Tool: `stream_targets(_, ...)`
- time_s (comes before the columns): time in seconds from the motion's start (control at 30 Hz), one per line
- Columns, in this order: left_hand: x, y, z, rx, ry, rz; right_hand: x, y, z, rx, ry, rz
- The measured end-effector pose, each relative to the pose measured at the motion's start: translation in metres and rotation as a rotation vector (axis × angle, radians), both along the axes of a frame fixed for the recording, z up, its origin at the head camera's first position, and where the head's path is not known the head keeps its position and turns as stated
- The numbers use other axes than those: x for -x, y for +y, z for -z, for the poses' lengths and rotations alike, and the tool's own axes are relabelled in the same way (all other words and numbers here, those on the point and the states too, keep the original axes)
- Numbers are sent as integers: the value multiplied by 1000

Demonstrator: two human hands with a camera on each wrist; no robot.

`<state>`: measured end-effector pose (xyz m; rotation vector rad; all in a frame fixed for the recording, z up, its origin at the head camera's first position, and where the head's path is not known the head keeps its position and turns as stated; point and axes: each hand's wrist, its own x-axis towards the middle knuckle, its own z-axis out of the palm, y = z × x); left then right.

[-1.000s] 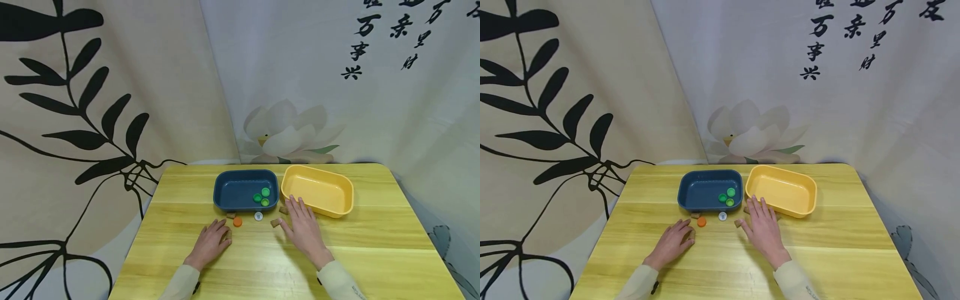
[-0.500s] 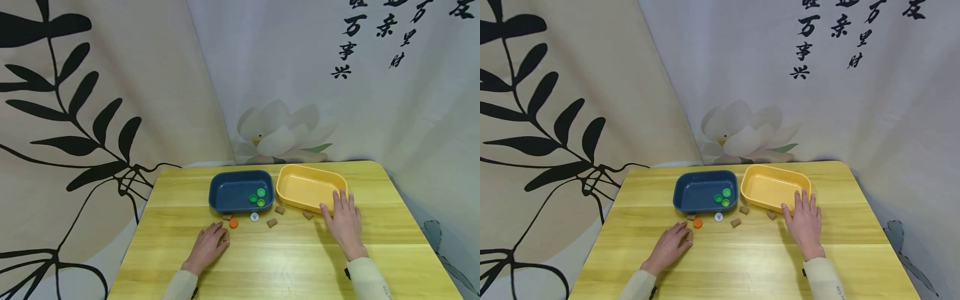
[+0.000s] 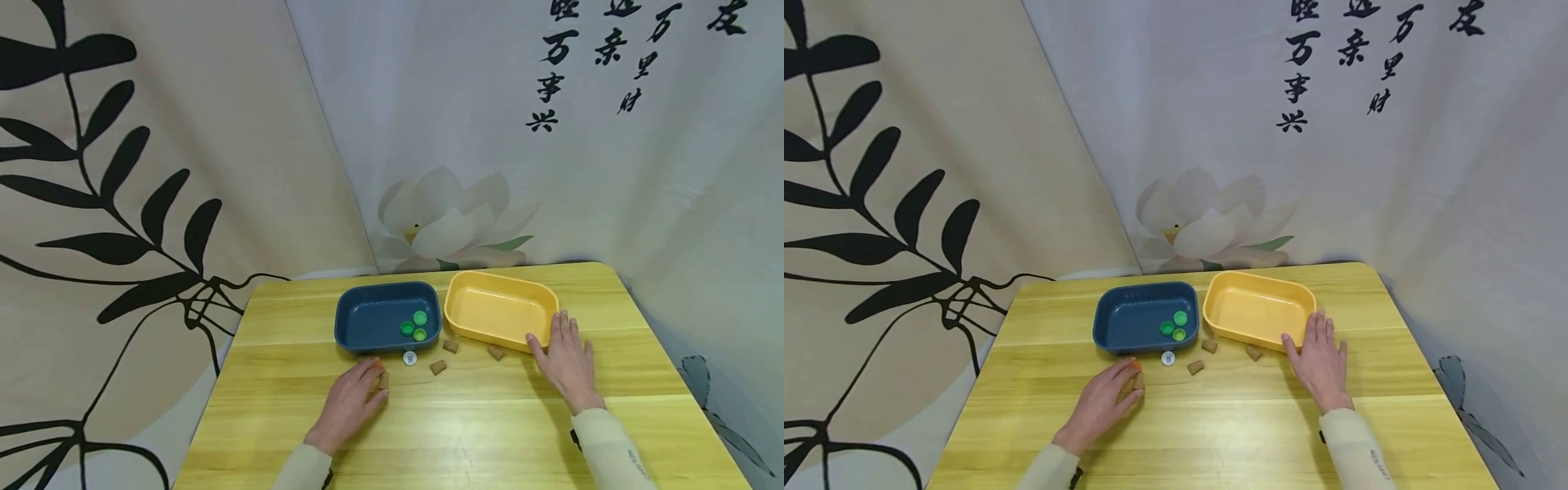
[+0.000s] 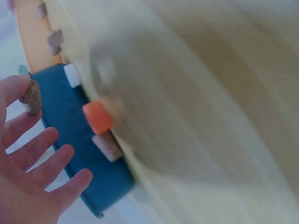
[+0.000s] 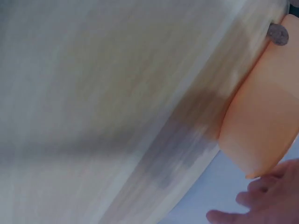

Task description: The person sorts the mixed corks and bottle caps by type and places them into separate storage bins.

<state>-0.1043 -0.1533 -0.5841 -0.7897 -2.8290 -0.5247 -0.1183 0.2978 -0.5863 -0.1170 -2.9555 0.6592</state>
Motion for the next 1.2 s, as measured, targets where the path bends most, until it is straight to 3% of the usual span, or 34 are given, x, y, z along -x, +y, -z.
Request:
stream_targets(0.33,3,22,-13,-13,-40,-26,-2,3,1,15,-39,-64)
stream_targets(0.5,10,36,-17,-31,-3,-7,-3,6,1,12,-47,-95)
stream_targets(0.77,35,80,-35,-76,51,63,-3,9,0,18,-74,-118)
stream_targets(0.93,51,112,-44,-44,64,89,-3,9,1,23,-78,-125)
stream_targets(1.03,61,129,-44,5,97,96,-3,8,1,28,-74,-126)
stream_targets(1.2,78,152,-35,85,145,97,-4,8,0,30,-76,-126)
